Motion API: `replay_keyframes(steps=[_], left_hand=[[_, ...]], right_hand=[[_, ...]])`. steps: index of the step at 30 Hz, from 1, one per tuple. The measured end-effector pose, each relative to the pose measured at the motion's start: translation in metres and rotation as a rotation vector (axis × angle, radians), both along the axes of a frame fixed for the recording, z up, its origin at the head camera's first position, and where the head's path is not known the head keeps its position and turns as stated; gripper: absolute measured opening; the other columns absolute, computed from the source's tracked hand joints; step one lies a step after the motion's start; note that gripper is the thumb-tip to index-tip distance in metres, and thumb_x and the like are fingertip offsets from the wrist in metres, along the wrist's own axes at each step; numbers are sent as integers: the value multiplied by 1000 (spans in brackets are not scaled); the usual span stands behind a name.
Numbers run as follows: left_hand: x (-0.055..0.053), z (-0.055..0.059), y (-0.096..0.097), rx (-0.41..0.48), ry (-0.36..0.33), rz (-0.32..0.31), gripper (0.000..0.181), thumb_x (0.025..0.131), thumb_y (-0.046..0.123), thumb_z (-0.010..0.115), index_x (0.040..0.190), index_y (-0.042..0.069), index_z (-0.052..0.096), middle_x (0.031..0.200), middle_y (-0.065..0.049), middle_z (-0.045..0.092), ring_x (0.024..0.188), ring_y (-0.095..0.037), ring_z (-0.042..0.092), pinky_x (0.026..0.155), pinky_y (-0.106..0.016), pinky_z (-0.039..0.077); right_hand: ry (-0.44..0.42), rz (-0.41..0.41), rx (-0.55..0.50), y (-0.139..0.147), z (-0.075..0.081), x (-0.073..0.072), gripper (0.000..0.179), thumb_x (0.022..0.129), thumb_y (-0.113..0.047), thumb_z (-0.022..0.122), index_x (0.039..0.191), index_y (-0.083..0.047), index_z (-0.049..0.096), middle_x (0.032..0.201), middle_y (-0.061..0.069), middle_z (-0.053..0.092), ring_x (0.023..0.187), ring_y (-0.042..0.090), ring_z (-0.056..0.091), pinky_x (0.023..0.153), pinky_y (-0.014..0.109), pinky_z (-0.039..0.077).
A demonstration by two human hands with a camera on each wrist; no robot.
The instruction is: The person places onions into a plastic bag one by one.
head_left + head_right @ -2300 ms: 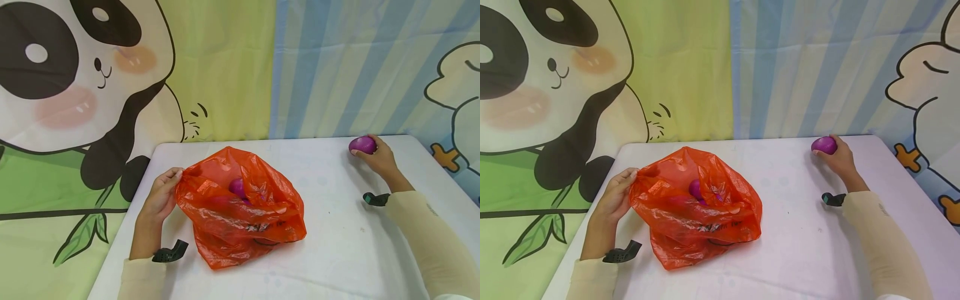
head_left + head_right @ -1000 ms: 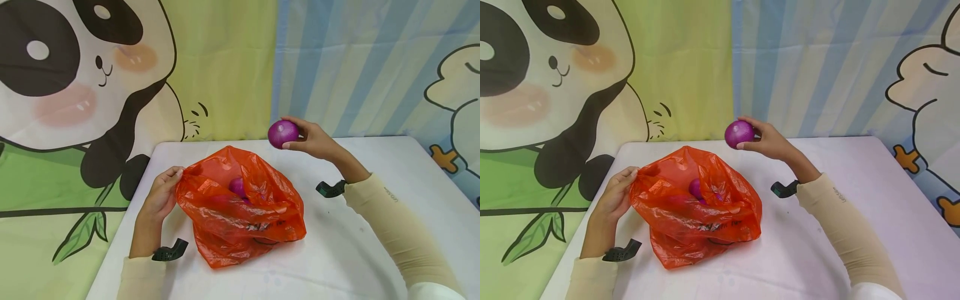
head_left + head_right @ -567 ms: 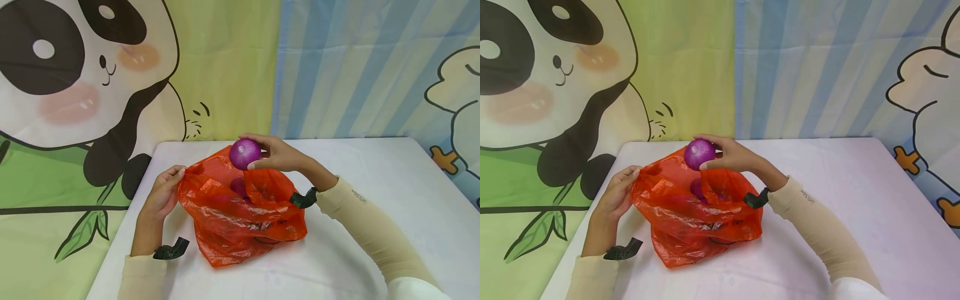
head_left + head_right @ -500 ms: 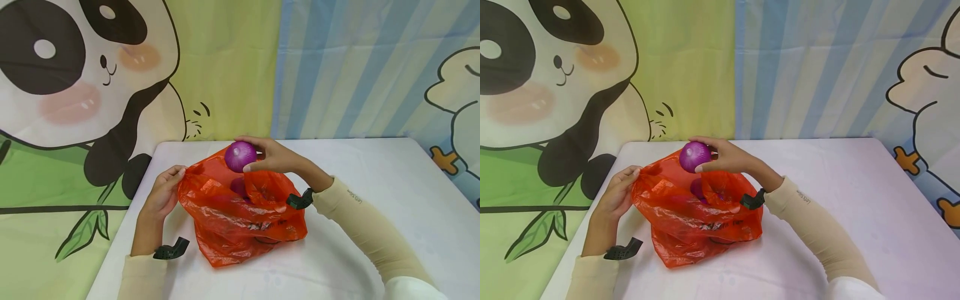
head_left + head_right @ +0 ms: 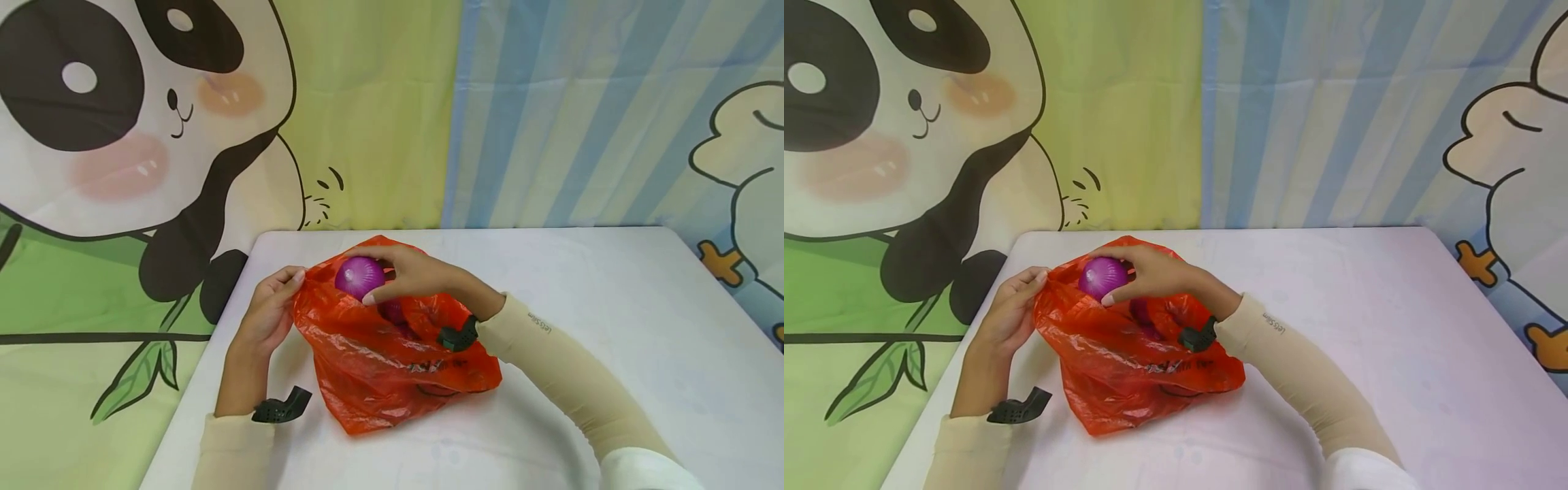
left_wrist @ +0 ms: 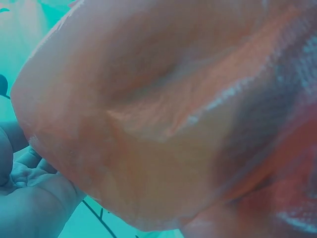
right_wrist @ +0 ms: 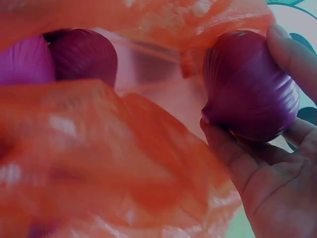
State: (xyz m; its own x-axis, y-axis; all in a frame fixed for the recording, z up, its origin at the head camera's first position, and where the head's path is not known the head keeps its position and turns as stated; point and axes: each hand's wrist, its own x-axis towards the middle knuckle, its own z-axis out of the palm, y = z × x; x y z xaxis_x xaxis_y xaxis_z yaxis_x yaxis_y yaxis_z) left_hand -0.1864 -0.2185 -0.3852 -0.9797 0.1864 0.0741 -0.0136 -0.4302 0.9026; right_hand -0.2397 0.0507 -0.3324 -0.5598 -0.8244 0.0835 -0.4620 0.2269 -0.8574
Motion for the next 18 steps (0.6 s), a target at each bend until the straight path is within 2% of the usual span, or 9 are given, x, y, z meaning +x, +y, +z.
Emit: replay_keyframes(steps=[8,12,15,18], left_hand=[[0,1,0,-8,8,3,13,99,12,56,100,6,67,98,-8,65,83,-17,65,77,-29,57],[0,1,-1,0,10,3,13,99,11,55,99,6,67,96,-8,65,81,-16,65,74,-28,57],[0,1,-2,6,7,0,12,99,11,55,100,5,66,95,-8,64,80,-16,64,73,-28,58],[-1,1,-3,10,5,-6,12,99,11,56,100,5,66,95,-8,64,81,-17,65,74,-28,58]], right_hand=[[-15,-9,66,-21,-9,-4,67,88,-11,71,148,-12,40,135,7,48,110,19,57,87,29,53],[16,-2,109,-25,-10,-2,68,88,-9,69,148,-9,38,137,11,47,110,22,56,86,28,53],[53,14,115,-25,-9,0,67,88,-3,65,149,-7,36,141,14,44,116,27,52,92,33,51],[76,-4,100,-25,-9,1,62,90,-1,62,148,-7,39,144,14,42,122,30,48,100,39,46]])
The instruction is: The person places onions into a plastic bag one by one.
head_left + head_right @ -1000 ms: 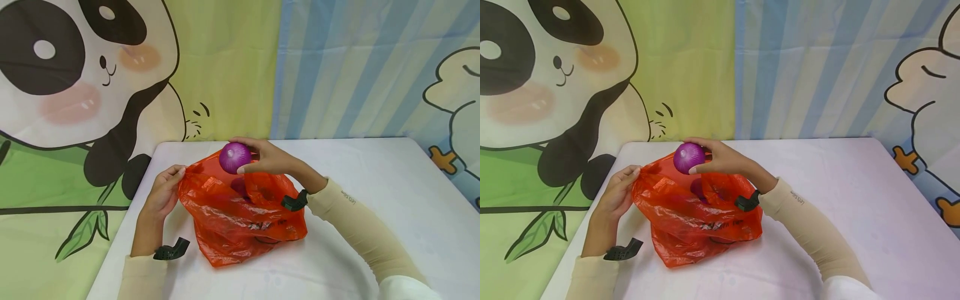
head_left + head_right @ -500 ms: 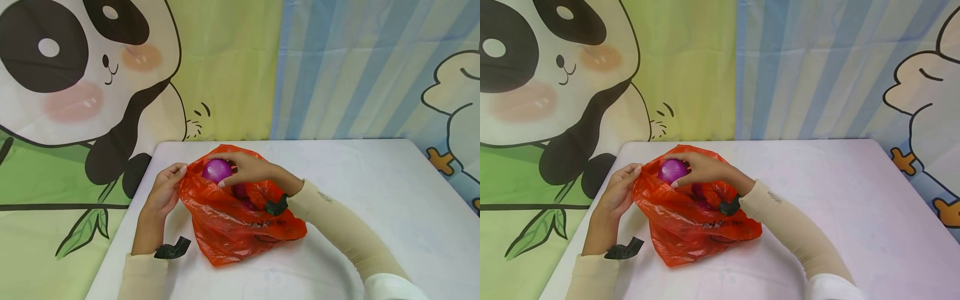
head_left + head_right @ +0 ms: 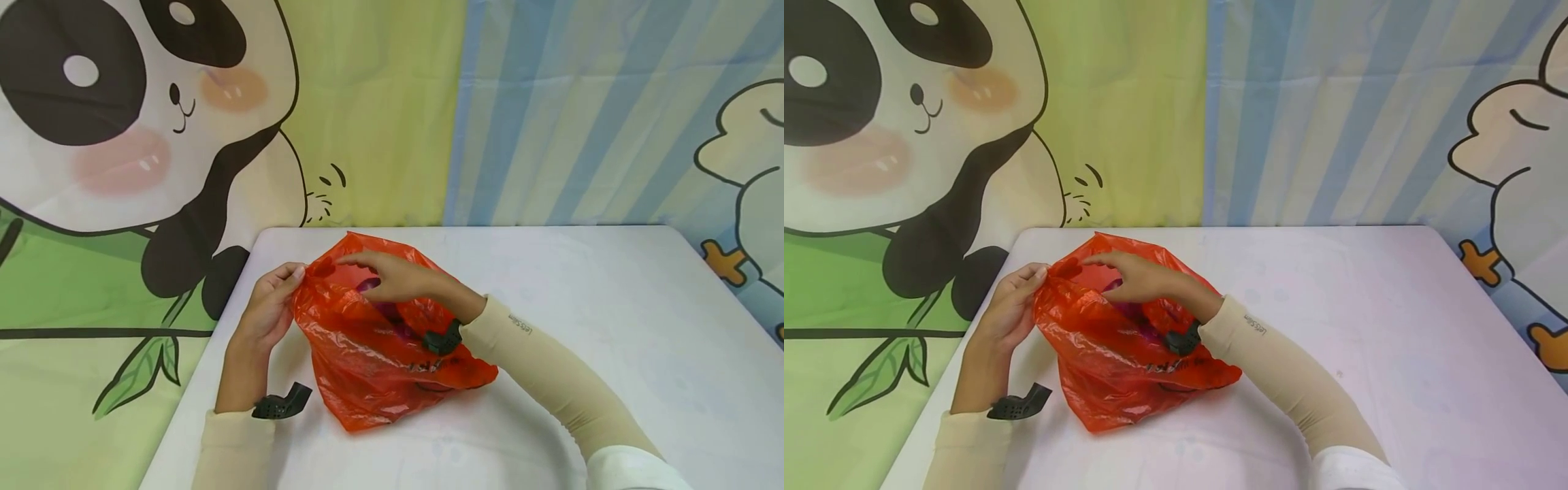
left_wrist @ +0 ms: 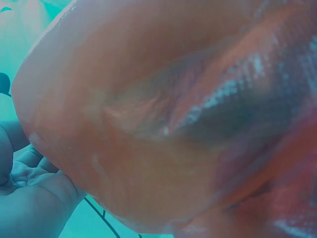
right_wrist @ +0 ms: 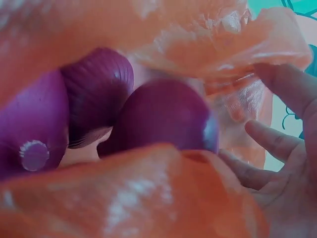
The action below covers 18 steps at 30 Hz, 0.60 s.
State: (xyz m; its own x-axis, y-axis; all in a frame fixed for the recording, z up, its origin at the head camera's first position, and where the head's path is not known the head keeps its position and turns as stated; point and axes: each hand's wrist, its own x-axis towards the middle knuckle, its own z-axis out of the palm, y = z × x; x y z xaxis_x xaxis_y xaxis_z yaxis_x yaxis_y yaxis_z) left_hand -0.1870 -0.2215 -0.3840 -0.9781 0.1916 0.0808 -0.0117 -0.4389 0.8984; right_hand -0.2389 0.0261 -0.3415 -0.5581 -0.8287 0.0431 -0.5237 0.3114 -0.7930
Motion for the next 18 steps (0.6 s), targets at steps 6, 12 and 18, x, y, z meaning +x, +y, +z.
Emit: replay_keyframes(steps=[6,12,18], left_hand=[[1,0,-3,-8,-3,-6,13,100,11,54,100,6,66,95,-7,64,81,-16,64,73,-27,57],[1,-2,-7,-8,5,-12,16,102,13,51,101,8,67,98,-6,64,85,-16,63,76,-26,57],[-1,-6,-13,39,19,6,21,103,15,48,103,8,68,101,-5,66,92,-17,64,83,-28,55]], right_hand=[[27,-58,1,4,2,2,47,96,-11,60,142,-9,48,144,7,44,130,26,42,106,45,39],[44,-93,5,13,3,5,43,98,-20,60,140,-11,52,145,4,44,134,20,38,109,42,35],[57,-136,-64,28,8,7,41,99,-24,59,136,-9,56,138,4,52,128,25,47,106,41,39]])
